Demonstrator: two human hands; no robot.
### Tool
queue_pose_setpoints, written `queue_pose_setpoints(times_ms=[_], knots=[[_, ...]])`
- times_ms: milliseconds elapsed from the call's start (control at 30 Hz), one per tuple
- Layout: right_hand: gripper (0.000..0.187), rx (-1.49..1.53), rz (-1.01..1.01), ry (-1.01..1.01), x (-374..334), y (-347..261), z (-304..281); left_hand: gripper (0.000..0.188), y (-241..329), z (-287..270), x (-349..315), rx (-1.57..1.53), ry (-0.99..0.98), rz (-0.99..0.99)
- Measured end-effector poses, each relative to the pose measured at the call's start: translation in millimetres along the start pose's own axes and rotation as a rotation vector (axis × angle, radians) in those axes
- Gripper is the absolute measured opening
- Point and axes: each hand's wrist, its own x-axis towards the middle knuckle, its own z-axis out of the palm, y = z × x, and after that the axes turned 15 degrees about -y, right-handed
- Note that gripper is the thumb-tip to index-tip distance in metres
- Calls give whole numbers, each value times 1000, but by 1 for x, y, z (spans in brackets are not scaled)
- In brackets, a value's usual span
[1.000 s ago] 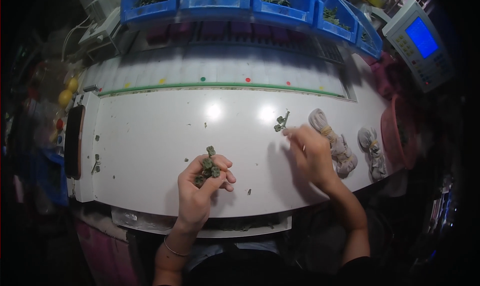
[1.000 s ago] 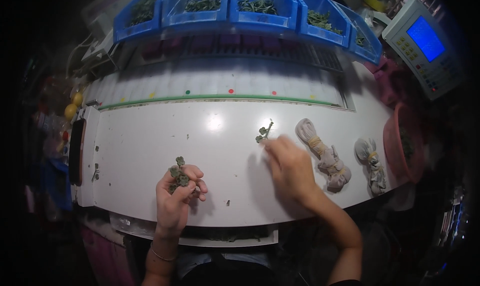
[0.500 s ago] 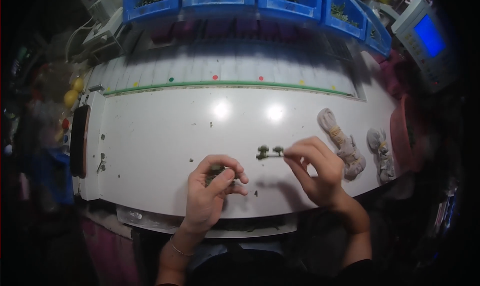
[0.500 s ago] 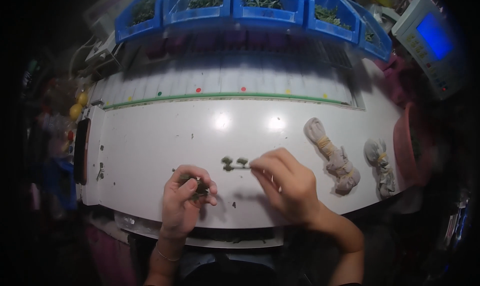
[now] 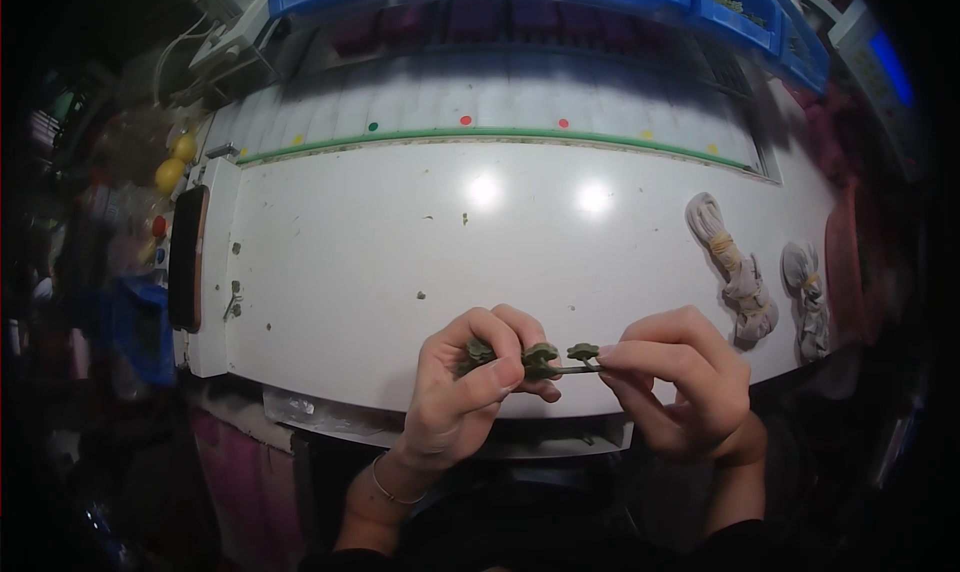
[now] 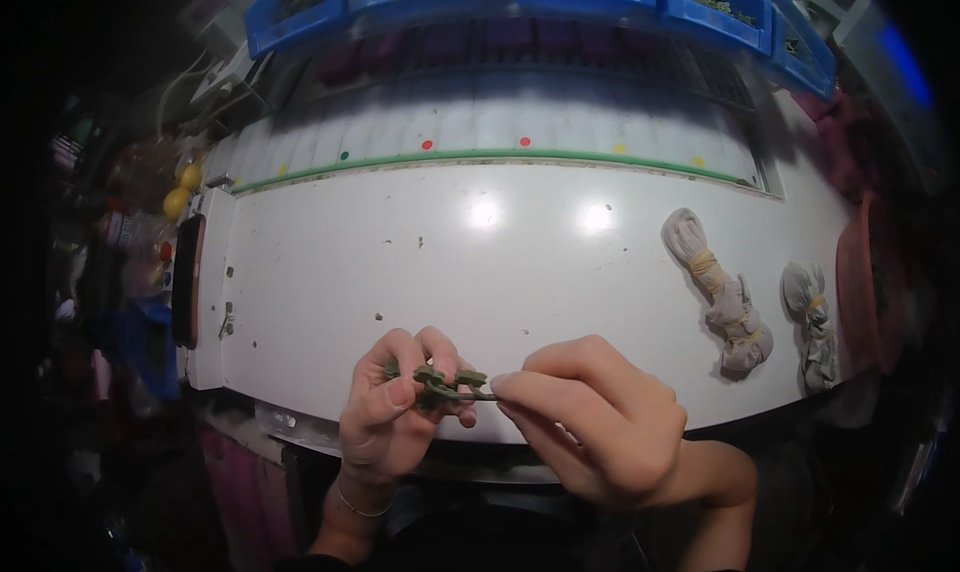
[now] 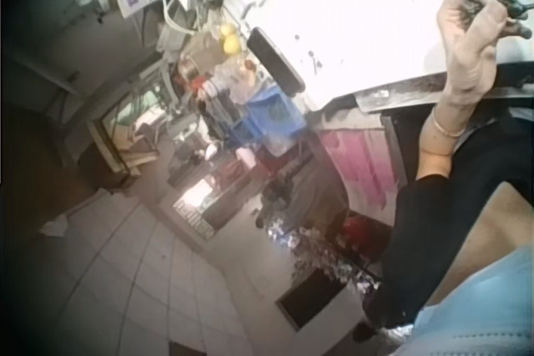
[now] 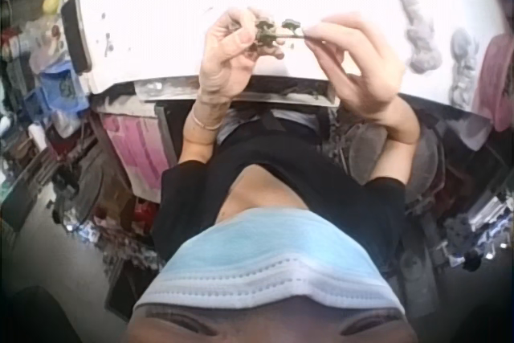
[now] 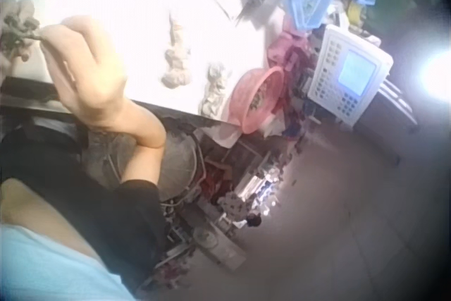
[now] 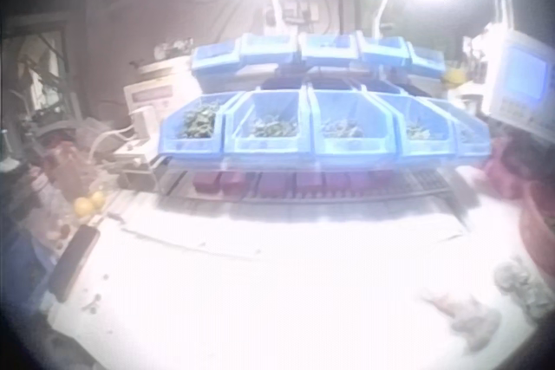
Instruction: The person opens silicone molds, removes wax castings, and powders the mold interiors with a fabric pouch before closing them. Then, the person separates and handles the wax castings by hand.
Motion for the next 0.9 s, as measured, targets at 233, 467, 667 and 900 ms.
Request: queue_pose_setpoints(times_ms=[233,467,667,900], knots=[[21,185,71,-40,2,7,5,13,3,-1,-7,104,57,36],[15,223,109,-58,3,10,6,11,4,-1,-9,116,66,86],[14,269,200,-49,-3,8,7,11,0,1,-8,165,70,118],[18,143,122,-5,-9,11,10,18,-1,7,-11,255,93,48]])
